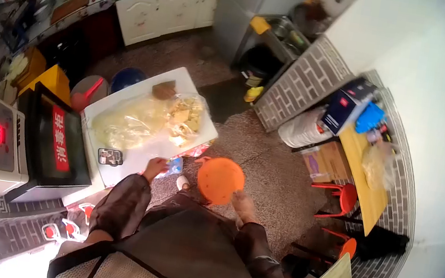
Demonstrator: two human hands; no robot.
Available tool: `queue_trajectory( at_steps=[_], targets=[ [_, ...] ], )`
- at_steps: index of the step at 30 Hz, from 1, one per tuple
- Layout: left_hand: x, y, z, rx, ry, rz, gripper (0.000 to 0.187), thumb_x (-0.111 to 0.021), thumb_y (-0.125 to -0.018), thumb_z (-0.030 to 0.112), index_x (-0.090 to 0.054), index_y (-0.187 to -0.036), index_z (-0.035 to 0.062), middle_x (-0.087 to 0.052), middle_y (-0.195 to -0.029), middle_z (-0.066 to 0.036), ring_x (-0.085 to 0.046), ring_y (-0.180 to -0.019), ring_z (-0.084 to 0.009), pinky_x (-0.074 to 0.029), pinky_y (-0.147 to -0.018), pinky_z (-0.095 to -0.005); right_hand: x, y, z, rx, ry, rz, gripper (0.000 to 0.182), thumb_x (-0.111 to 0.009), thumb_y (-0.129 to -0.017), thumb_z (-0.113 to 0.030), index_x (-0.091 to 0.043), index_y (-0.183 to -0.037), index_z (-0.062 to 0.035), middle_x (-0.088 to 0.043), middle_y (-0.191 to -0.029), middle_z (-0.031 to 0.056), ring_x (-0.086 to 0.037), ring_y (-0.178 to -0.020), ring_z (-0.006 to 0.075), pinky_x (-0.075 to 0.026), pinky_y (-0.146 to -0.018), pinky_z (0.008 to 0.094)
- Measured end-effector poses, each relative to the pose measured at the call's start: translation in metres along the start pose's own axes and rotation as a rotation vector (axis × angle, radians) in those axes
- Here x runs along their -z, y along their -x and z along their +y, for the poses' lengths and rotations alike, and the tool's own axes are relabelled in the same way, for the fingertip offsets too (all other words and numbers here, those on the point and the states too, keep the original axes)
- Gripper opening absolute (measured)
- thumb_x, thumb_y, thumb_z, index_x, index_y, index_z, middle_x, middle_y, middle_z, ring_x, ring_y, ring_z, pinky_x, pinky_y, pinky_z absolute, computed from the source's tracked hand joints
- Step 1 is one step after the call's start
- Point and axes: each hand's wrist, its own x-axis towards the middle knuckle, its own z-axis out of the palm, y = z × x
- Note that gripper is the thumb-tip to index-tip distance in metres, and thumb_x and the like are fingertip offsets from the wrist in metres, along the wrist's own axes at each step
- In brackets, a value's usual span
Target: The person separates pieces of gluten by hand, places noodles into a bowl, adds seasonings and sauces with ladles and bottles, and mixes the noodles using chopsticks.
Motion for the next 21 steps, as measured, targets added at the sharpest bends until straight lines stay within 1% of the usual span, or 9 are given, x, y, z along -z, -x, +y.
queue_trajectory(
  at_steps=[1, 3, 5, 6, 8, 12, 14, 19, 21],
  targets=[
    [-0.004, -0.029, 0.045, -0.107, -0.076, -0.051, 0.029, -0.058, -0.088, 0.015, -0.056, -0.11, -0.0039, -0.066, -0.089, -0.012, -0.066, -0.073, -0.0178, -0.053, -0.064, -0.0261, -0.019, -0.018, -0.058, 0.201, 0.453, 0.022, 0.024, -0.049, -0.092, -0.022, -0.061, -0.091, -0.0006, -0.063, -0.089, 0.0158, -0.062, -0.081, 0.0237, -0.049, -0.068, 0.0331],
    [-0.034, -0.042, 0.067, -0.063, -0.13, -0.02, 0.028, -0.057, -0.088, 0.011, -0.055, -0.112, -0.0027, -0.065, -0.095, -0.012, -0.065, -0.081, -0.0172, -0.053, -0.067, -0.0259, -0.036, -0.039, -0.079, 0.053, 0.193, -0.038, 0.026, -0.05, -0.091, -0.024, -0.058, -0.091, 0.001, -0.062, -0.088, 0.0168, -0.061, -0.083, 0.0261, -0.048, -0.07, 0.0376],
    [-0.059, -0.062, 0.11, -0.064, -0.084, -0.004, 0.027, -0.054, -0.089, 0.01, -0.054, -0.114, -0.0018, -0.064, -0.099, -0.013, -0.064, -0.087, -0.018, -0.053, -0.073, -0.0269, -0.049, -0.113, -0.073, 0.625, 0.77, -0.026, 0.023, -0.05, -0.09, -0.023, -0.056, -0.093, -0.0008, -0.06, -0.085, 0.0164, -0.059, -0.082, 0.0276, -0.046, -0.072, 0.0398],
    [-0.069, -0.067, 0.111, -0.089, 0.088, 0.007, 0.027, -0.053, -0.09, 0.009, -0.054, -0.114, -0.0017, -0.064, -0.1, -0.013, -0.064, -0.088, -0.0185, -0.053, -0.075, -0.0277, -0.054, -0.12, -0.086, 0.62, 0.783, -0.055, 0.023, -0.05, -0.09, -0.023, -0.056, -0.093, -0.0008, -0.06, -0.085, 0.0164, -0.059, -0.082, 0.0276, -0.046, -0.072, 0.0398],
    [-0.084, -0.091, 0.118, -0.206, 0.26, 0.055, 0.026, -0.051, -0.091, 0.009, -0.053, -0.114, -0.0018, -0.063, -0.102, -0.013, -0.062, -0.092, -0.0196, -0.051, -0.084, -0.0303, -0.072, -0.159, -0.136, 1.152, 0.95, -0.111, 0.012, -0.053, -0.078, -0.012, -0.06, -0.083, -0.0031, -0.061, -0.083, 0.0156, -0.058, -0.075, 0.0345, -0.048, -0.067, 0.04],
    [-0.128, -0.114, 0.145, -0.124, 0.525, 0.264, 0.029, -0.052, -0.092, 0.014, -0.052, -0.116, -0.0022, -0.061, -0.106, -0.012, -0.059, -0.098, -0.0194, -0.048, -0.087, -0.0302, -0.104, -0.234, -0.181, 0.952, 0.756, -0.388, 0.012, -0.054, -0.08, -0.01, -0.059, -0.088, -0.0026, -0.061, -0.089, 0.0115, -0.06, -0.081, 0.0267, -0.048, -0.069, 0.0361],
    [-0.142, -0.164, 0.111, -0.17, 0.338, 0.439, 0.034, -0.051, -0.093, 0.019, -0.051, -0.118, -0.0027, -0.06, -0.108, -0.011, -0.056, -0.101, -0.0185, -0.046, -0.087, -0.0294, -0.134, -0.312, -0.145, 0.615, -0.187, -0.618, 0.014, -0.055, -0.085, -0.012, -0.057, -0.094, -0.0017, -0.059, -0.092, 0.0061, -0.057, -0.088, 0.0174, -0.046, -0.073, 0.0317],
    [-0.152, -0.245, 0.118, -0.248, 0.357, 0.823, 0.048, -0.055, -0.09, 0.022, -0.04, -0.129, -0.001, -0.054, -0.117, -0.017, -0.054, -0.102, -0.0268, -0.046, -0.086, -0.0335, -0.213, -0.477, -0.135, 0.478, -0.339, -1.043, 0.03, -0.061, -0.079, -0.003, -0.057, -0.108, 0.0004, -0.056, -0.094, 0.0052, -0.051, -0.088, 0.0103, -0.044, -0.073, 0.0268],
    [-0.142, -0.275, 0.089, -0.233, 0.423, 0.905, 0.058, -0.06, -0.086, 0.021, -0.035, -0.133, -0.0002, -0.051, -0.121, -0.021, -0.055, -0.102, -0.0321, -0.047, -0.086, -0.0366, -0.224, -0.498, -0.168, 0.756, 0.198, -1.072, 0.038, -0.059, -0.08, -0.005, -0.052, -0.117, 0.0023, -0.057, -0.098, 0.0096, -0.053, -0.094, 0.016, -0.044, -0.081, 0.0299]
  ],
)
